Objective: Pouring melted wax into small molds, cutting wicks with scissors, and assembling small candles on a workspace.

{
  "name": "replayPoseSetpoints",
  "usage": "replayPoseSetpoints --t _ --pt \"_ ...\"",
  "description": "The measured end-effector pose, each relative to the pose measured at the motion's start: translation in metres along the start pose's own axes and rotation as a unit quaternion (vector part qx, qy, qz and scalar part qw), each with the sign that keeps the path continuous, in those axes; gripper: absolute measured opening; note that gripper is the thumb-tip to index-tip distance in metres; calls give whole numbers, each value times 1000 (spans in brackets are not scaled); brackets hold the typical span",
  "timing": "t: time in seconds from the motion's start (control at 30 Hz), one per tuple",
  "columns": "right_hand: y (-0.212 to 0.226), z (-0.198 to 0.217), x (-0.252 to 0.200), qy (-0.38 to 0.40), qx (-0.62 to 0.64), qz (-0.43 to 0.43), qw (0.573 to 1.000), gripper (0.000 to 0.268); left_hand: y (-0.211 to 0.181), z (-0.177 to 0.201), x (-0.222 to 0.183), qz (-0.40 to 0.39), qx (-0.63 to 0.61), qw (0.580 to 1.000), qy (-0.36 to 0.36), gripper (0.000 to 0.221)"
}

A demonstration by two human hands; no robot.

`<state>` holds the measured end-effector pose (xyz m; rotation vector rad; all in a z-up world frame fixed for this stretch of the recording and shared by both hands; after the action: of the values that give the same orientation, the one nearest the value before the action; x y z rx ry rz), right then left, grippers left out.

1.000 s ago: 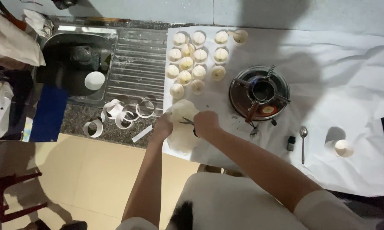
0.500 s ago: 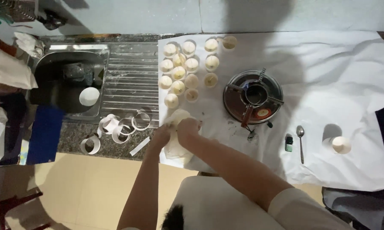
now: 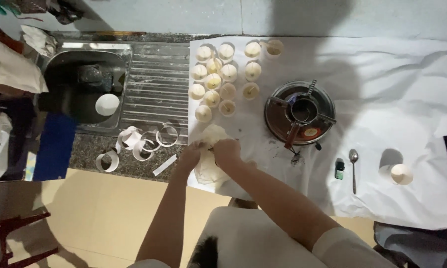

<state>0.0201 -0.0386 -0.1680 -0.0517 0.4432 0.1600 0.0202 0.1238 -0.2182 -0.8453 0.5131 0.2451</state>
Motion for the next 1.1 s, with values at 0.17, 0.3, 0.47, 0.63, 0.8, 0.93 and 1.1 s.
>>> replayPoseSetpoints --t 0.17,0.3,0.47,0.63,0.8,0.93,1.1 --pt "-9 -5 -8 -38 9 28 999 23 -87 22 -67 -1 -11 999 -33 60" --pt "-15 -4 -4 0 22 38 999 19 -79 9 -65 -22 -14 999 -47 58" --pt "-26 -10 -3 0 47 22 999 16 -32 -6 -35 -121 156 975 -104 52" --pt "-28 -5 -9 -7 39 30 999 16 -41 -7 -36 -105 183 973 -88 44" --pt "-33 -15 -4 -9 53 29 998 19 -24 -7 -28 -35 69 993 -85 54" --pt "-34 -2 -6 6 45 22 999 18 24 -35 -2 -281 439 845 -118 41" --pt "-41 8 2 36 92 19 995 20 -42 -2 -39 -38 112 988 -96 53"
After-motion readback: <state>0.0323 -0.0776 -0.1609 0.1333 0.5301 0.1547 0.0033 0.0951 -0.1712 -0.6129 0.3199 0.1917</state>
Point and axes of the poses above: each hand's wrist, its own x-axis towards the middle knuckle, its own z-axis out of the back of the hand, y = z × x, the point moved 4 cm from there along x, towards the middle knuckle, and after that the axes turned 10 degrees about -z, right-handed, at the moved point
